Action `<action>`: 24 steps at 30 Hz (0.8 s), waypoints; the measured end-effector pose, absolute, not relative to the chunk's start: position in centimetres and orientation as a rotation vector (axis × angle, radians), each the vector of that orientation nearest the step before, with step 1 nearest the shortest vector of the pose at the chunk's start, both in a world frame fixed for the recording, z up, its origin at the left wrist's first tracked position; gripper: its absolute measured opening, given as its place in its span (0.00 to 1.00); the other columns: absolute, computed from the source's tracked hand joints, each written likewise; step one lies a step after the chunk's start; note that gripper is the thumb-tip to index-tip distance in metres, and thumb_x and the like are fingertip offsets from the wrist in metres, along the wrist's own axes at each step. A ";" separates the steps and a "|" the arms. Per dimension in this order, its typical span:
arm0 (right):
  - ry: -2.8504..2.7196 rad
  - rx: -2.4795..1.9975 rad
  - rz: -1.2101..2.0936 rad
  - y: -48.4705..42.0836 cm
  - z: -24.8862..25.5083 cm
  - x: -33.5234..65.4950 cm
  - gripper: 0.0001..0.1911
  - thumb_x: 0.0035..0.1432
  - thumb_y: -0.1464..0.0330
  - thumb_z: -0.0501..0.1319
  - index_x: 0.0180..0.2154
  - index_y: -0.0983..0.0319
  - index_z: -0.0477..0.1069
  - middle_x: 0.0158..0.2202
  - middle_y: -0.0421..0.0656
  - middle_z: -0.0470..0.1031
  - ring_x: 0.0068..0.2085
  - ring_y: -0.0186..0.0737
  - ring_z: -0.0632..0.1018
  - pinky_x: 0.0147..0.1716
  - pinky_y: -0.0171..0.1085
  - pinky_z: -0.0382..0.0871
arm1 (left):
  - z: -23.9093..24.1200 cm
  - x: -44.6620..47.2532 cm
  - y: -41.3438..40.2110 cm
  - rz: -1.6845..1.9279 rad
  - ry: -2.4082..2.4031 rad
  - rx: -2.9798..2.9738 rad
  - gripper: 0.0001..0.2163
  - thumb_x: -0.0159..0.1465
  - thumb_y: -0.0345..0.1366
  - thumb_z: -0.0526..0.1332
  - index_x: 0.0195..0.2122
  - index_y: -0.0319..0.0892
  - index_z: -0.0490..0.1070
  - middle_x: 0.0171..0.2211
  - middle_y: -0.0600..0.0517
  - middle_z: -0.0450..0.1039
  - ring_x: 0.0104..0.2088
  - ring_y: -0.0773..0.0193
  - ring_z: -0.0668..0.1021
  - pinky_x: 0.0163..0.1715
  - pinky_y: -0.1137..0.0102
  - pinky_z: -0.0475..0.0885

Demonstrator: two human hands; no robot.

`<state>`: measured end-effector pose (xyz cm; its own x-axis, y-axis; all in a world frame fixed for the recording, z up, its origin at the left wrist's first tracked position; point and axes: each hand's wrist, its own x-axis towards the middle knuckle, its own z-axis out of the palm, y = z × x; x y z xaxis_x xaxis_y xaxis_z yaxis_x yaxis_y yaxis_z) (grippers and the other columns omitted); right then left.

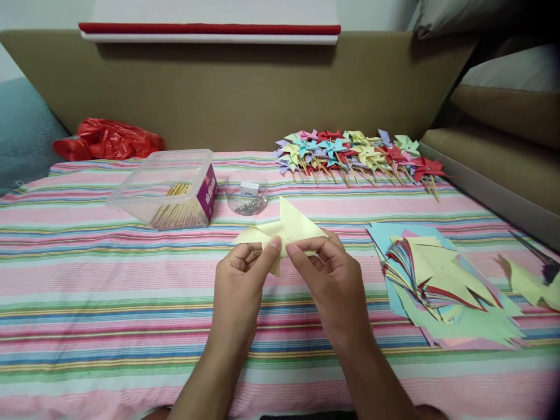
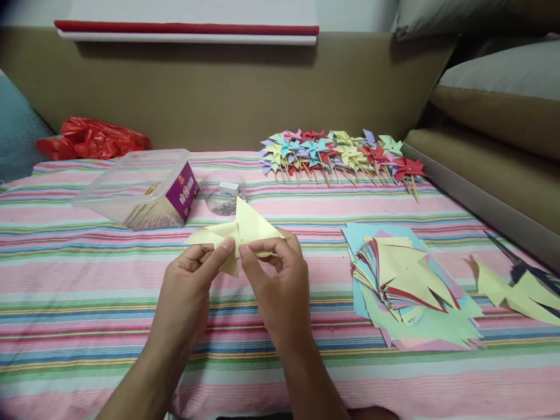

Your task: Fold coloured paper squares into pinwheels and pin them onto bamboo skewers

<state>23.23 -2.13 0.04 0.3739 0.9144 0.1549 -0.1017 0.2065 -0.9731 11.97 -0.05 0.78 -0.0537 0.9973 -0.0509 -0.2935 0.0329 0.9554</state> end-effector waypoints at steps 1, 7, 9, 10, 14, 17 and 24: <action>-0.922 -1.131 0.867 -2.1 0.0 23.2 0.06 0.55 0.64 0.69 0.31 0.59 0.78 0.45 0.42 0.71 0.45 0.41 0.79 0.44 0.38 0.78 | 0.8 12.0 0.0 1.349 1.050 0.930 0.10 0.55 0.40 0.74 0.27 0.41 0.77 0.28 0.53 0.79 0.32 0.65 0.78 0.33 0.72 0.71; -0.887 -1.132 0.835 -2.0 -0.3 23.0 0.06 0.55 0.65 0.69 0.31 0.59 0.76 0.43 0.42 0.70 0.42 0.40 0.79 0.40 0.37 0.78 | 0.8 12.0 0.0 1.322 1.031 0.942 0.09 0.56 0.41 0.74 0.29 0.41 0.79 0.31 0.51 0.81 0.36 0.62 0.79 0.37 0.71 0.73; -0.862 -1.129 0.826 -1.9 -0.3 22.9 0.06 0.55 0.65 0.70 0.30 0.59 0.76 0.43 0.41 0.70 0.42 0.39 0.79 0.40 0.37 0.78 | 0.8 12.0 0.1 1.306 1.019 0.960 0.09 0.56 0.40 0.73 0.29 0.41 0.79 0.31 0.51 0.81 0.36 0.62 0.79 0.38 0.71 0.73; -0.853 -1.129 0.823 -1.9 -0.3 22.9 0.06 0.55 0.65 0.70 0.30 0.59 0.76 0.42 0.41 0.70 0.41 0.39 0.79 0.40 0.37 0.78 | 0.8 12.0 0.1 1.302 1.013 0.969 0.08 0.57 0.40 0.73 0.29 0.41 0.80 0.31 0.51 0.81 0.36 0.62 0.79 0.38 0.71 0.73; -0.843 -1.128 0.801 -1.9 -0.4 22.8 0.06 0.55 0.65 0.70 0.30 0.60 0.75 0.42 0.41 0.70 0.41 0.39 0.79 0.39 0.37 0.78 | 0.5 11.9 0.1 1.301 0.998 1.008 0.07 0.58 0.39 0.72 0.30 0.41 0.81 0.29 0.52 0.79 0.34 0.64 0.78 0.37 0.72 0.72; -0.837 -1.127 0.794 -1.9 -0.4 22.7 0.06 0.55 0.66 0.70 0.30 0.60 0.75 0.41 0.41 0.69 0.41 0.38 0.79 0.38 0.36 0.78 | 0.4 11.9 0.0 1.291 0.988 1.022 0.07 0.58 0.40 0.72 0.30 0.42 0.81 0.28 0.53 0.78 0.34 0.64 0.77 0.37 0.72 0.72; -0.833 -1.125 0.775 -1.8 -0.3 22.7 0.06 0.53 0.67 0.70 0.29 0.60 0.75 0.43 0.41 0.69 0.40 0.38 0.79 0.37 0.36 0.78 | 0.8 11.8 -0.1 1.279 1.058 1.069 0.08 0.57 0.40 0.73 0.29 0.41 0.80 0.29 0.52 0.79 0.33 0.65 0.77 0.35 0.73 0.71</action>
<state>22.65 -1.81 -0.27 0.4793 0.8610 0.1700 -0.1070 0.2496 -0.9624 11.81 -0.13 0.81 0.0160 0.9999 -0.0047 -0.1920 0.0077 0.9814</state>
